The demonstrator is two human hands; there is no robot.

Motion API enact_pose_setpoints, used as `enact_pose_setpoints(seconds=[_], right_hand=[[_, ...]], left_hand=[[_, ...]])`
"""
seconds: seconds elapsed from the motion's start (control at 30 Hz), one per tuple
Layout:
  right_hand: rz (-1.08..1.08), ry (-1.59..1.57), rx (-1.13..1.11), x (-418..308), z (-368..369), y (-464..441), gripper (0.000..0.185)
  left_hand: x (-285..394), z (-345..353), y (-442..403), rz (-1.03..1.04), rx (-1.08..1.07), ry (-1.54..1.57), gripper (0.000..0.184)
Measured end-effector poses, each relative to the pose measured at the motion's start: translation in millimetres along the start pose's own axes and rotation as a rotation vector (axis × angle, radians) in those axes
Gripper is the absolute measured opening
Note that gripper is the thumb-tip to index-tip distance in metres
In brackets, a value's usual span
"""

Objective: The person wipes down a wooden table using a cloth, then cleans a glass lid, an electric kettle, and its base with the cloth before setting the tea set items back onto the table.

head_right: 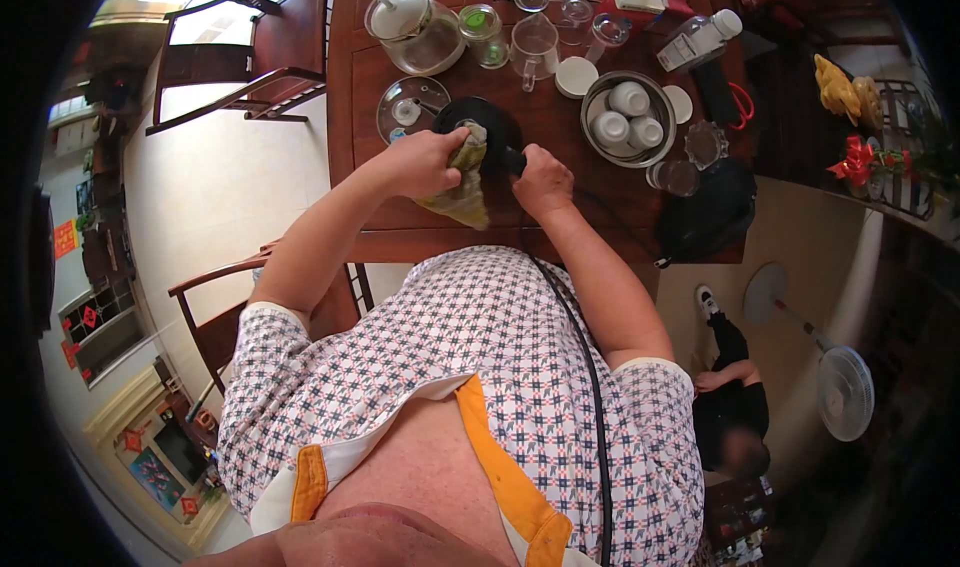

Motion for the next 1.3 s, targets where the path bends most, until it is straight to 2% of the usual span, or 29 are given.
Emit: enact_pose_setpoints(seconds=[0.13, 0.23, 0.27, 0.37, 0.47, 0.57, 0.6, 0.7, 0.73, 0.83, 0.87, 0.97, 1.0, 1.1, 1.2, 1.3], right_hand=[[-0.013, 0.007, -0.008, 2.1, 0.1, -1.0, 0.025], [0.002, 0.013, -0.021, 0.2, -1.7, 0.0, 0.026], [0.005, 0.013, -0.023, -0.7, -2.4, 0.8, 0.026], [0.003, -0.006, -0.023, 1.5, -0.7, -1.0, 0.027], [0.002, -0.025, -0.030, 1.7, -0.6, -0.3, 0.028], [0.003, -0.025, -0.025, 0.5, -2.0, -0.1, 0.027], [0.001, -0.021, -0.027, 0.9, -1.3, 1.0, 0.026], [-0.032, -0.006, 0.007, 4.8, 2.5, 0.8, 0.024], [-0.024, -0.008, 0.007, 8.3, 6.4, -0.9, 0.024], [-0.029, -0.009, 0.016, 19.7, 17.5, -6.0, 0.023], [-0.045, -0.005, 0.023, 22.5, 19.2, -6.8, 0.023], [-0.046, 0.013, 0.000, 10.9, 7.0, -2.6, 0.023], [-0.040, 0.018, -0.015, 4.5, 1.8, -1.2, 0.024], [-0.026, 0.032, -0.014, -1.1, -2.5, -1.1, 0.025], [-0.019, 0.008, -0.014, 1.5, -0.3, -1.7, 0.027], [-0.007, -0.003, -0.018, 1.8, -0.5, -0.4, 0.026]], left_hand=[[13.4, -25.1, 4.9, 0.059, -0.055, -0.518, 0.043], [-2.8, -22.2, -8.7, 0.279, -0.009, -0.808, 0.037], [-6.3, -21.9, -11.2, 0.327, 0.030, -0.845, 0.029], [-1.8, -25.2, -19.4, 0.344, -0.061, -0.852, 0.039], [9.9, -27.6, -18.4, 0.171, -0.228, -0.503, 0.042], [12.3, -10.0, -12.7, 0.023, -0.100, -0.135, 0.044], [12.1, -2.9, -10.3, 0.029, 0.048, -0.041, 0.042], [-1.2, 10.8, -16.1, -0.152, -0.020, 0.581, 0.042], [3.7, 10.8, -9.0, -0.185, -0.036, 0.970, 0.041], [2.1, 47.8, -13.2, -0.199, 0.175, 1.608, 0.030], [0.7, 57.1, -13.1, -0.139, 0.231, 1.447, 0.041], [-0.5, 57.2, -7.6, -0.087, 0.428, 0.560, 0.045], [5.4, 42.3, -2.2, -0.151, 0.303, 0.286, 0.054], [5.4, 26.4, 6.6, -0.082, 0.202, 0.072, 0.058], [0.7, 28.0, 19.8, 0.068, 0.320, 0.063, 0.058], [1.1, 31.6, 34.3, 0.129, 0.239, 0.004, 0.059]])
Point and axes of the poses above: each hand's wrist, its own y-axis away from the middle knuckle, its own z-axis out of the palm, x = y × z, the point moved 3 cm from there along -y, towards the middle knuckle, and after that the axes turned 3 degrees about -y, right-handed, at the moved point
